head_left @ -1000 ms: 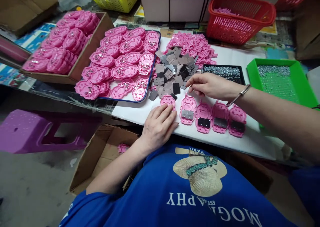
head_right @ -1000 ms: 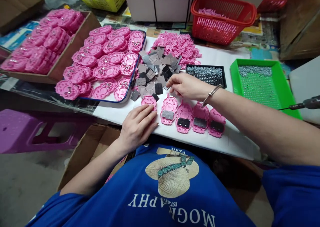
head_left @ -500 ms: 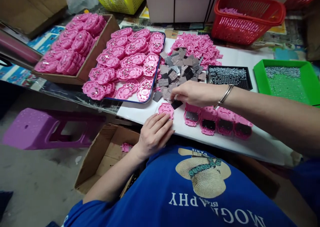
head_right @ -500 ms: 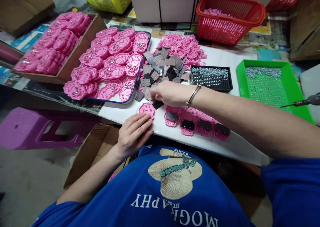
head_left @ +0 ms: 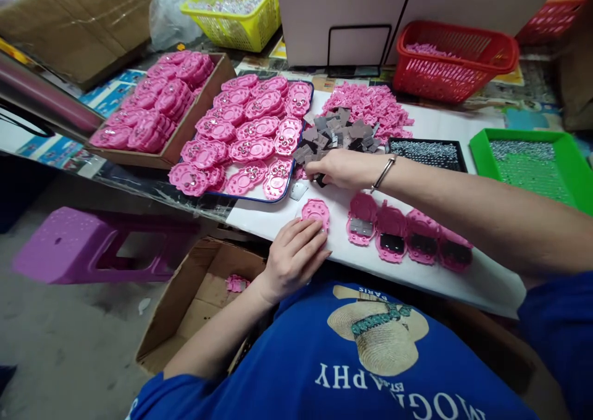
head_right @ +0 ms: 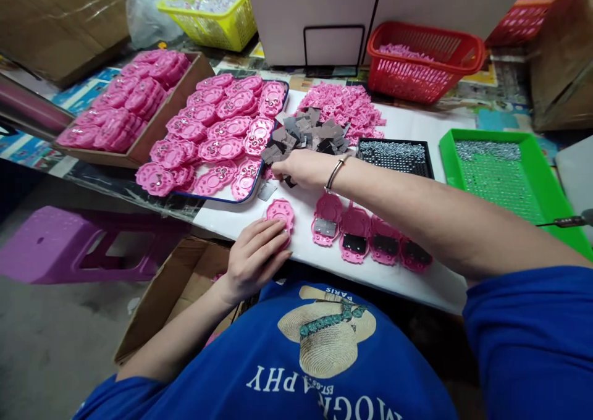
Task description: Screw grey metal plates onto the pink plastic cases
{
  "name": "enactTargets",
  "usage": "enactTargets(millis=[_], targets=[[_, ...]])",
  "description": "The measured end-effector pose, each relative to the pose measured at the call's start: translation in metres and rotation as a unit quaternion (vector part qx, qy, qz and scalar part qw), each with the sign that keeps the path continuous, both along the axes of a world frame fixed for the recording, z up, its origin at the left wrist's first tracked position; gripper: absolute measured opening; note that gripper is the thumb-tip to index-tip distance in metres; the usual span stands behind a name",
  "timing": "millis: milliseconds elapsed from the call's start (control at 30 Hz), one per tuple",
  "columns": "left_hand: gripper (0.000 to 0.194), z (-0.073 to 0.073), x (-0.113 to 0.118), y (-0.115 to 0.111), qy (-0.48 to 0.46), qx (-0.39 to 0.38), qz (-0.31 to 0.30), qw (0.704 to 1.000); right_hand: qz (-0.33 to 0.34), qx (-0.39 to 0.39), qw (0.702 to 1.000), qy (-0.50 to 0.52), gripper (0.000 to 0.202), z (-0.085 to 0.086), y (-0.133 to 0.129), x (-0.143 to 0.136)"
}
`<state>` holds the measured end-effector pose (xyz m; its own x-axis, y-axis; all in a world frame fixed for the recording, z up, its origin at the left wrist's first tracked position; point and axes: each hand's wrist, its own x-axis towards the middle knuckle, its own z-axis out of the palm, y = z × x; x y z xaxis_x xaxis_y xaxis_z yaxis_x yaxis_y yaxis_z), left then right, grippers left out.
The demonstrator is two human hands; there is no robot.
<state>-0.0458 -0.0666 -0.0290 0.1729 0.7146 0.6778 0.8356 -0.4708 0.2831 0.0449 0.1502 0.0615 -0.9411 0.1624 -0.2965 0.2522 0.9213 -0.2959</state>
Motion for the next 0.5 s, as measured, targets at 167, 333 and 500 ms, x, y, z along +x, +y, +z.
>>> enactTargets(millis=[167, 333, 500], targets=[[0.03, 0.003, 0.014, 0.018, -0.014, -0.033, -0.034, 0.999, -0.077, -0.027, 0.996, 0.035, 0.034, 0.004, 0.007, 0.008], [0.03, 0.004, 0.018, 0.024, -0.009, -0.055, -0.045, 0.997, -0.258, -0.223, 0.938, 0.059, 0.031, 0.017, 0.008, 0.038], [0.029, 0.006, 0.02, 0.027, -0.007, -0.075, -0.056, 0.996, -0.319, -0.429, 0.841, 0.081, 0.018, 0.018, -0.002, 0.061]])
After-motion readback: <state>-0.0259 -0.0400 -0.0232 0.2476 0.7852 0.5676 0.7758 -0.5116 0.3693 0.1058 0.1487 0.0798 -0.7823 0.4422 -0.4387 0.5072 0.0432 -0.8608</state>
